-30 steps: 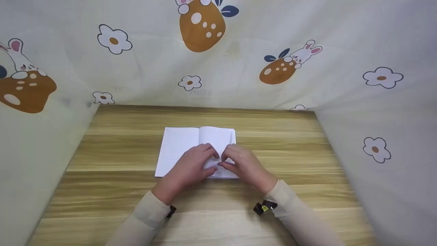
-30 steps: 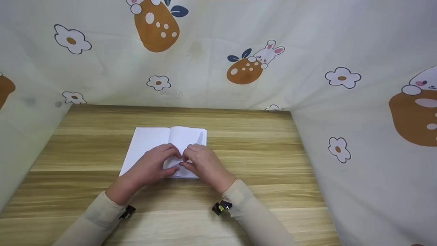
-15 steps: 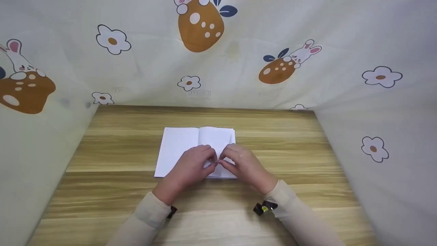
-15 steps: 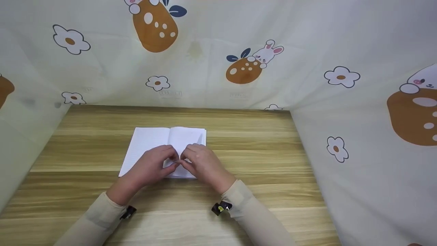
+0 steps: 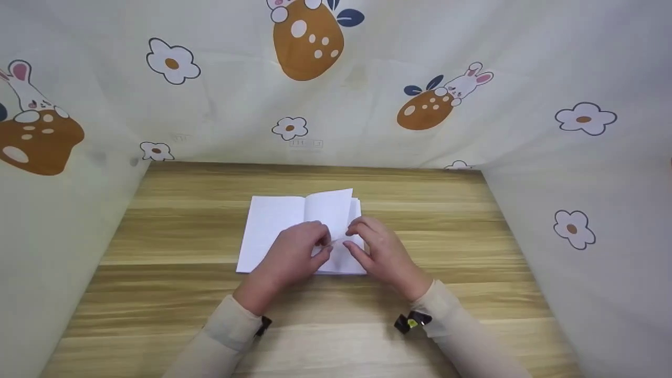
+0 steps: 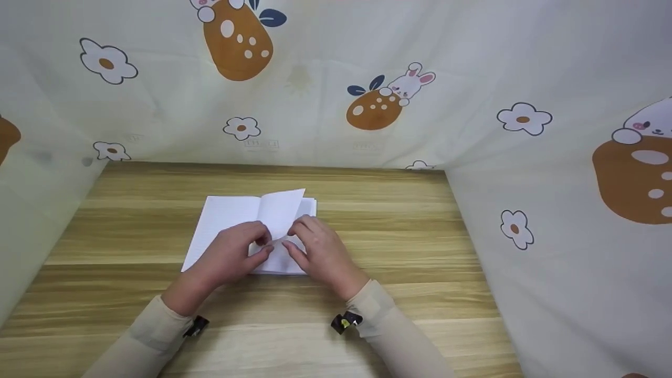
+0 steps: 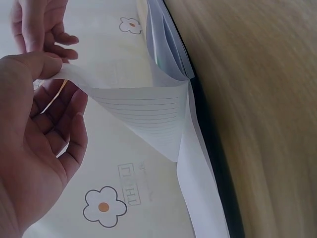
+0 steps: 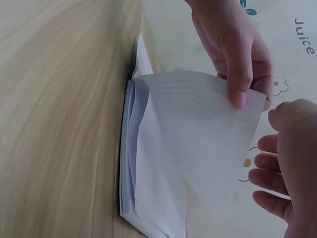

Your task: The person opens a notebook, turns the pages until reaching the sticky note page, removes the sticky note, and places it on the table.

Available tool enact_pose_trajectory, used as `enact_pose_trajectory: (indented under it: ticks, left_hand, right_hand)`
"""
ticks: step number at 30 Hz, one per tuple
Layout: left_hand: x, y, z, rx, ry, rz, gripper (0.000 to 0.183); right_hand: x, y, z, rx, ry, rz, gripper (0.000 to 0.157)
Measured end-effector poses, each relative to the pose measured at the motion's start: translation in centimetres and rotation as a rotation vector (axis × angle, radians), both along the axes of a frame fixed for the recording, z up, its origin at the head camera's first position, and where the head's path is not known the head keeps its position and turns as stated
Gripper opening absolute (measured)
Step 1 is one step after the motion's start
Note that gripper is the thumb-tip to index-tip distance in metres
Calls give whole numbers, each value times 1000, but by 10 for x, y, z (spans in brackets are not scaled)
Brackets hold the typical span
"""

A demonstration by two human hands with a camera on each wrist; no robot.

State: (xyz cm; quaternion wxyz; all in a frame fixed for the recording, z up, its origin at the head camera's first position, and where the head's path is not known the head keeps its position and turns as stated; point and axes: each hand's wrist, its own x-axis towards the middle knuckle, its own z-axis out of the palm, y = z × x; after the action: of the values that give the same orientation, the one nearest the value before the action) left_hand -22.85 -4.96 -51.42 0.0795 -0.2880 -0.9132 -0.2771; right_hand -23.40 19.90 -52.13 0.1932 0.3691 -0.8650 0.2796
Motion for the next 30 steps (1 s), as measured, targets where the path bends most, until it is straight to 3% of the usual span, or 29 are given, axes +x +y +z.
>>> enact_pose_trajectory:
  ticks: [4,16,21,30]
  left_hand:
    - [0,-1,1,2,13,10,13]
    - [1,-10,10,0,27,26,13]
    - [1,-15,13,19,60,23,14]
    - [3,-28,22,20,33,45,16]
  right_hand:
    - [-1,5,-4,37,-74,-63,24]
    - [-4,12,-21,246,-286,-197,71]
    - [-5,12,-31,310,-344,-227,81]
    - [-8,13,-42,337,-399,-250,87]
